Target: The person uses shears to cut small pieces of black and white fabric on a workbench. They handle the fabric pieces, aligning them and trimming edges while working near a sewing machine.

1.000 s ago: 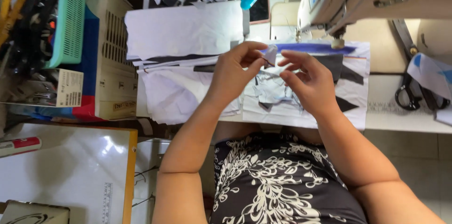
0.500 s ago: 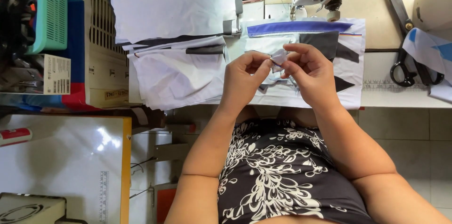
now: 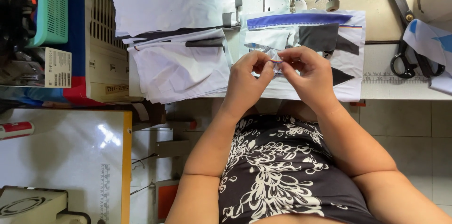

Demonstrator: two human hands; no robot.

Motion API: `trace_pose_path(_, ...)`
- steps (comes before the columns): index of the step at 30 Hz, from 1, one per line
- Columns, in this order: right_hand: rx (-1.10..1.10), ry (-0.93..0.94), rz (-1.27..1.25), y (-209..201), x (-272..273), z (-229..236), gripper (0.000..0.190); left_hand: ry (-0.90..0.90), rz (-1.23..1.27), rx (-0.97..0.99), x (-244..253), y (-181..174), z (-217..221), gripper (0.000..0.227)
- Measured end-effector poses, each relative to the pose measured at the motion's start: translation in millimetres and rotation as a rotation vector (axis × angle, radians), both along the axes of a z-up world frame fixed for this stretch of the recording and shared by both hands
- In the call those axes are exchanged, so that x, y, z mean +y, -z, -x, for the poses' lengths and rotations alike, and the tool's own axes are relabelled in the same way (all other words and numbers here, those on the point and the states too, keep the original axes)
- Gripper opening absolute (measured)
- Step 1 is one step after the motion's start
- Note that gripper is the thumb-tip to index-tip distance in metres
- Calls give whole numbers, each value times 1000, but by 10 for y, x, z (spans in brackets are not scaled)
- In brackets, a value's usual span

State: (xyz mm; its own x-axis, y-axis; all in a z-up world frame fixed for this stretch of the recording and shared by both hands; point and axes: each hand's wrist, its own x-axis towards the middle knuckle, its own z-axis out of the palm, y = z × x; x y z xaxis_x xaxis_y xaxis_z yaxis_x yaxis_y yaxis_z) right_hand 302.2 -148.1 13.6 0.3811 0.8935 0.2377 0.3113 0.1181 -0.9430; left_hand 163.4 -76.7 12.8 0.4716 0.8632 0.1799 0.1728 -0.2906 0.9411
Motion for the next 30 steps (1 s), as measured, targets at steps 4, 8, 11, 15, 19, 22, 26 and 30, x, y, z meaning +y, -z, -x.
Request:
trace_pose_path(4,67,24,17,45,-42,-35,12,9,130,-122,-21,23,20,12)
trace_pose_path(8,123,18,9,101,-83,-88,10,95,409,-291,-48,-3,-38,20)
trace_pose_path(11,49,27,-28,-68,-176,-121,7,120,458,-254,-36,276,-87,15)
trace_pose_path(15,-312,228,-125,15,-454,-835,12,94,411,-232,39,230,-68,13)
trace_pose_path(19,-1028,577,183,385,-859,-1746,27,50,495,-297,40,62,-76,12)
trace_pose_path(22,-1082,626,251,659,-1000,-2191,23,52,543,-323,58,39,-124,13)
trace_pose_path(26,-1086,732,153,752,-1189,-2536,14,32,552,-278,80,60,-160,24)
trace_pose_path(30,-1247,952,54,834,-1447,-2848,18,23,568,-377,86,171,-172,23)
